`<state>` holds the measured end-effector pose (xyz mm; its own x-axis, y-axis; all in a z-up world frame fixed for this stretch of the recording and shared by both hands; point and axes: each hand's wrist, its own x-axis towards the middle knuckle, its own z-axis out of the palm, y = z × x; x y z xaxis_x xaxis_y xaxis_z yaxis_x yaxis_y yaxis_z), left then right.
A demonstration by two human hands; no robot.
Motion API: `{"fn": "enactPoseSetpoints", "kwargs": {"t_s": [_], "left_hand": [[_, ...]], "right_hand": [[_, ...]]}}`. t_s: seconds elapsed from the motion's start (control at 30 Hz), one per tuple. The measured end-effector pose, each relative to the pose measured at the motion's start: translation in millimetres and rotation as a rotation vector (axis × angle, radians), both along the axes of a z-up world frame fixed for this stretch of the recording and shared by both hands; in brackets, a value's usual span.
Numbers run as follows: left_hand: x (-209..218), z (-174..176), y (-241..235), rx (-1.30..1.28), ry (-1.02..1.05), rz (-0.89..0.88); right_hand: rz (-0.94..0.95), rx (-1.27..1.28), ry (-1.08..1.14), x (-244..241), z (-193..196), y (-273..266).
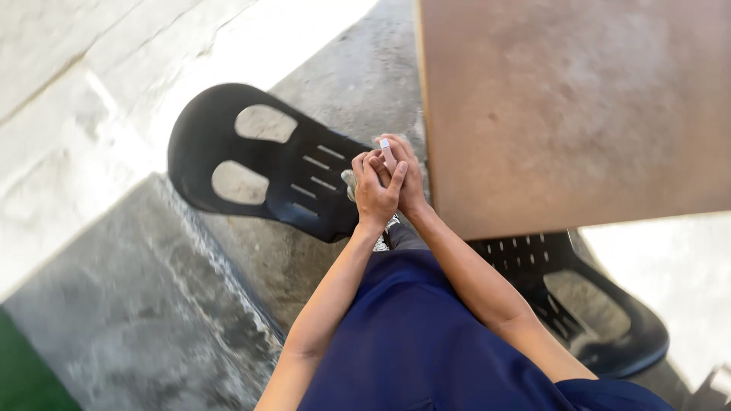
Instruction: Wiping down outdoor plastic chairs and tables using a cleaning cloth and spray.
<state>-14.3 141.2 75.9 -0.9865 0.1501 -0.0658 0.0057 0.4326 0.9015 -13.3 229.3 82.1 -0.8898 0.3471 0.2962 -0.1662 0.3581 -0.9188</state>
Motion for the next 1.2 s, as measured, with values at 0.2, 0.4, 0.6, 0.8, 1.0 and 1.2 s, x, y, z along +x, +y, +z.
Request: {"fn": "enactPoseSetpoints", "kwargs": {"t_s": [0.2,0.4,0.6,0.8,1.0,1.2], "left_hand": [[39,11,64,0.082,0.107,-0.263],[88,-12,112,0.261,-0.070,-0.403],[130,-64,122,0.218,-0.204,-0.362],[170,-74,105,0.214,-0.094,-0.092],[201,-127,45,-0.061,-0.187,0.169],[240,-101,-14,-0.130,-0.240,0.238]], "right_hand": [[-0.323,0.081,-0.280,73,21,52],[-0.485,-0.065,-0.472,137,-77,121],[-0.443,0.056,-0.420,179,-51,133],[-0.378,-0.058,-0.414,221,-81,142],[-0.222,-0.444,-0.799,264,-112,69],[0.193,-0.865,-0.950,250,-119,11]]}}
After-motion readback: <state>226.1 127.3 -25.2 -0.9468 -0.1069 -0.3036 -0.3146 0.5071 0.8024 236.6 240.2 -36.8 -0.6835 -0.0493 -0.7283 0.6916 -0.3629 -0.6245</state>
